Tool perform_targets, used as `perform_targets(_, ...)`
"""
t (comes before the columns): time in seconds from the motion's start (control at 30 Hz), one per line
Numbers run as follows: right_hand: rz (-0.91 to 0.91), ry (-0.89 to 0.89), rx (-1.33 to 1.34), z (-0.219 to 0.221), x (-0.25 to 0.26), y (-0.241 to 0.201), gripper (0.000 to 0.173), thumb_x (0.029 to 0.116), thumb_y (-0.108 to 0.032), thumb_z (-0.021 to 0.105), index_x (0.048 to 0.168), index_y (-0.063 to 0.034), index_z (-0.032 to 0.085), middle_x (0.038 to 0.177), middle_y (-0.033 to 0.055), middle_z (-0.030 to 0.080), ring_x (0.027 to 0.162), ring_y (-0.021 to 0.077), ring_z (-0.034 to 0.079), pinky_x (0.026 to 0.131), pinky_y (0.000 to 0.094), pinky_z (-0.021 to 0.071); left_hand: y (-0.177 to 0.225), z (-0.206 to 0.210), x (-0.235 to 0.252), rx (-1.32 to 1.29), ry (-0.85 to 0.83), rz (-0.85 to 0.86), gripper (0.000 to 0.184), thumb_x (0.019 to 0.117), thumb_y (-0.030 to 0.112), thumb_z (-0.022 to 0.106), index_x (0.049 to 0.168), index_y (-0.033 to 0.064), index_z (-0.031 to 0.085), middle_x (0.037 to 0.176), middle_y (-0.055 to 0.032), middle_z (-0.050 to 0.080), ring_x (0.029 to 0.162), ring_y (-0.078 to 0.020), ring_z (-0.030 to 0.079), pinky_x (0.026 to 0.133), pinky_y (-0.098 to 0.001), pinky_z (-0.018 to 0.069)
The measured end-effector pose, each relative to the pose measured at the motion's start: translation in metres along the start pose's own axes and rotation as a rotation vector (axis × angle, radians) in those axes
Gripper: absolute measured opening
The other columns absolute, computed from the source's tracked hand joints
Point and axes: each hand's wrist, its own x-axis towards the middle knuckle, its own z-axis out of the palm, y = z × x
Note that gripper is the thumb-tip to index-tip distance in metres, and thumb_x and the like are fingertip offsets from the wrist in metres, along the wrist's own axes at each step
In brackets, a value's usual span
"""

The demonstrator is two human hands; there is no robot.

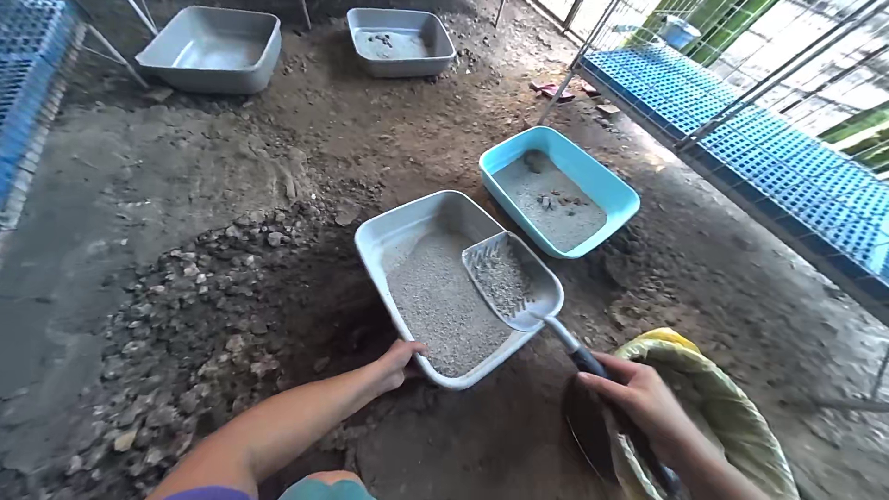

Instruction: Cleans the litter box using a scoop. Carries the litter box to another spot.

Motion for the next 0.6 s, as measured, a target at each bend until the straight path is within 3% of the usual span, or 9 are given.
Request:
perform_targets(0.1,0.003,0.094,0.038,-0.049,-0.042,-0.003,0.026,0.0836,-0.005,0.066,0.109,-0.0037,0.07,0.066,-0.0038,0.066,0.048,0.0062,0.058,0.046,0.0239,0.051,0.012,0.003,-0.01,-0.07,-0.033,0.004,0.02,0.0968,-0.001,0.052,0.117,-0.0016,0.052,0.091,-0.0152,0.064,0.076,-0.0219,0.067,0.07,-0.0366,0.0596)
perform_targets(0.2,0.021,0.227,0.053,-0.096,-0.088,0.007,0.027,0.0826,-0.004,0.065,0.109,-0.0066,0.07,0.065,-0.0072,0.067,0.046,0.003,0.057,0.044,0.0206,0.0505,0.022,0.002,-0.023,-0.122,-0.048,0.057,0.018,0.0979,0.001,0.046,0.115,0.0009,0.051,0.09,-0.0126,0.065,0.074,-0.0193,0.068,0.067,-0.0339,0.06)
perform_targets(0.3,0.008,0.398,-0.197,-0.134,-0.133,0.037,0.034,0.0824,-0.016,0.068,0.115,-0.005,0.069,0.071,-0.0075,0.068,0.05,0.0014,0.059,0.047,0.0206,0.0521,0.026,-0.005,-0.024,-0.117,-0.039,0.11,0.016,0.098,0.004,0.043,0.112,0.0053,0.051,0.088,-0.0087,0.066,0.074,-0.0165,0.07,0.066,-0.0325,0.061)
perform_targets(0.33,-0.005,0.445,-0.391,-0.142,-0.145,0.048,0.039,0.0832,-0.019,0.066,0.118,-0.0021,0.07,0.077,-0.0013,0.069,0.055,0.0063,0.061,0.052,0.0265,0.0538,0.028,-0.008,-0.024,-0.107,-0.022,0.118,0.015,0.0978,0.004,0.042,0.11,0.0066,0.051,0.087,-0.0072,0.066,0.073,-0.0151,0.069,0.065,-0.0311,0.0609)
perform_targets(0.4,-0.064,0.506,-0.774,-0.148,-0.161,0.071,0.043,0.0825,-0.011,0.065,0.121,0.0056,0.071,0.091,0.0233,0.074,0.072,0.0365,0.07,0.065,0.0578,0.055,0.027,-0.017,-0.02,-0.088,0.005,0.111,0.014,0.0974,0.005,0.042,0.108,0.0083,0.051,0.084,-0.0064,0.067,0.07,-0.0145,0.07,0.063,-0.0305,0.0606)
perform_targets(0.43,-0.077,0.533,-0.914,-0.147,-0.165,0.084,0.043,0.082,-0.008,0.067,0.122,0.0053,0.071,0.095,0.0292,0.073,0.077,0.0474,0.071,0.067,0.0672,0.0537,0.024,-0.02,-0.019,-0.079,0.016,0.1,0.013,0.0972,0.005,0.042,0.106,0.0085,0.051,0.083,-0.0066,0.068,0.069,-0.015,0.07,0.062,-0.0308,0.0607)
perform_targets(0.53,-0.1,0.607,-1.209,-0.14,-0.162,0.122,0.041,0.0797,-0.002,0.07,0.121,0.0006,0.074,0.092,0.0295,0.071,0.072,0.0503,0.071,0.057,0.0646,0.0535,0.012,-0.024,-0.013,-0.049,0.028,0.079,0.014,0.0959,0.002,0.042,0.104,0.008,0.052,0.081,-0.0066,0.068,0.068,-0.0149,0.07,0.061,-0.0307,0.0606)
perform_targets(0.6,-0.122,0.651,-1.287,-0.139,-0.154,0.139,0.039,0.0785,0.005,0.068,0.116,-0.0014,0.077,0.092,0.0282,0.072,0.074,0.0492,0.071,0.06,0.0631,0.0543,0.001,-0.026,-0.005,-0.019,0.05,0.064,0.014,0.0952,0.0,0.044,0.106,0.0061,0.052,0.082,-0.0074,0.067,0.068,-0.0152,0.069,0.062,-0.0307,0.0601)
